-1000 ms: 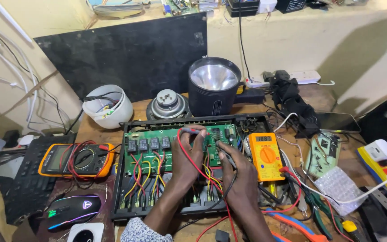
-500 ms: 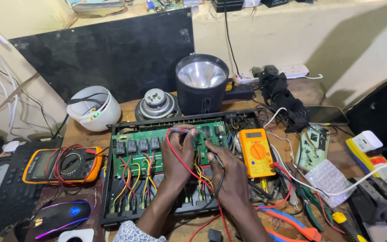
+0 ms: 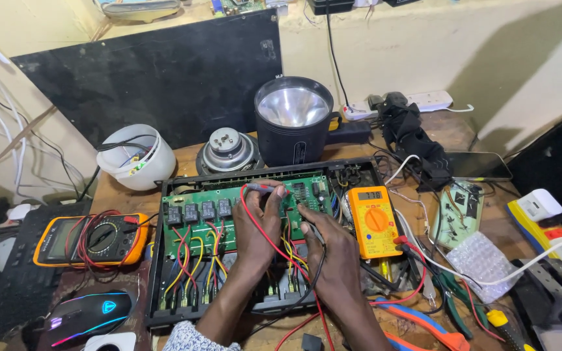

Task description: Inspecting and repairing a circuit board within an electronic device using a soldering iron and a multimeter to test connections.

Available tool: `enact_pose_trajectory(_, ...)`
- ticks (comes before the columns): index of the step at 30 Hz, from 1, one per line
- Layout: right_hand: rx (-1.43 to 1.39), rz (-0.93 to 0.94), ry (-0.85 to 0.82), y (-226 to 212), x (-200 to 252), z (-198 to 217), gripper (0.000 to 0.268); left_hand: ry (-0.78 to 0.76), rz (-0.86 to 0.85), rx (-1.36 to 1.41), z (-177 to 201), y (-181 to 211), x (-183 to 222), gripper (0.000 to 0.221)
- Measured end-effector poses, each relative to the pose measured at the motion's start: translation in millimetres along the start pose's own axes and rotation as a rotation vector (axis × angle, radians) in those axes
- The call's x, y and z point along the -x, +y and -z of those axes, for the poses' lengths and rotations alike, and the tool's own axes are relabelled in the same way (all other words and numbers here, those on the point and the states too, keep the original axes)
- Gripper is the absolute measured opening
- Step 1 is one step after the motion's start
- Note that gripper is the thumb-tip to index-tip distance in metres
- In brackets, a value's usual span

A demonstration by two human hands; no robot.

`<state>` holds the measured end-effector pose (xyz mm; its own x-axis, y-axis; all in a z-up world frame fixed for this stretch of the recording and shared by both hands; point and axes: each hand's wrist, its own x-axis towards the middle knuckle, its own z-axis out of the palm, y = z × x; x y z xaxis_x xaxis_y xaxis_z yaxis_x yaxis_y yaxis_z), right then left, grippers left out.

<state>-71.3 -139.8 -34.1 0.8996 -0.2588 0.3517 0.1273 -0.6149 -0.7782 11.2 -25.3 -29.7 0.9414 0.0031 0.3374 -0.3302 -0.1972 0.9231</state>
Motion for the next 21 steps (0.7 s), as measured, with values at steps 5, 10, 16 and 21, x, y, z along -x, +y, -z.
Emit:
enact_pose_trajectory(5, 0.001, -0.022, -0.006, -0.3, 0.5, 0.4, 0.045, -0.006, 0.036, -0.022, 1.6, 5.8, -1.6, 0.027)
enact_pose_trajectory(10, 0.000, -0.011, -0.011, -0.9, -0.1, 0.8, 0.047, -0.029, 0.070, -0.002, 3.0, 10.8, -0.5, 0.021)
enact_pose_trajectory(16, 0.011, -0.035, -0.016, 1.6, -0.5, -0.8, 0.043, -0.035, 0.104, 0.019, 2.8, 11.5, -0.4, 0.018)
enact_pose_trajectory(21, 0.023, -0.018, -0.016, 2.0, 0.1, -1.1, 0.046, -0.038, 0.108, 0.023, 3.4, 10.0, -0.4, 0.018)
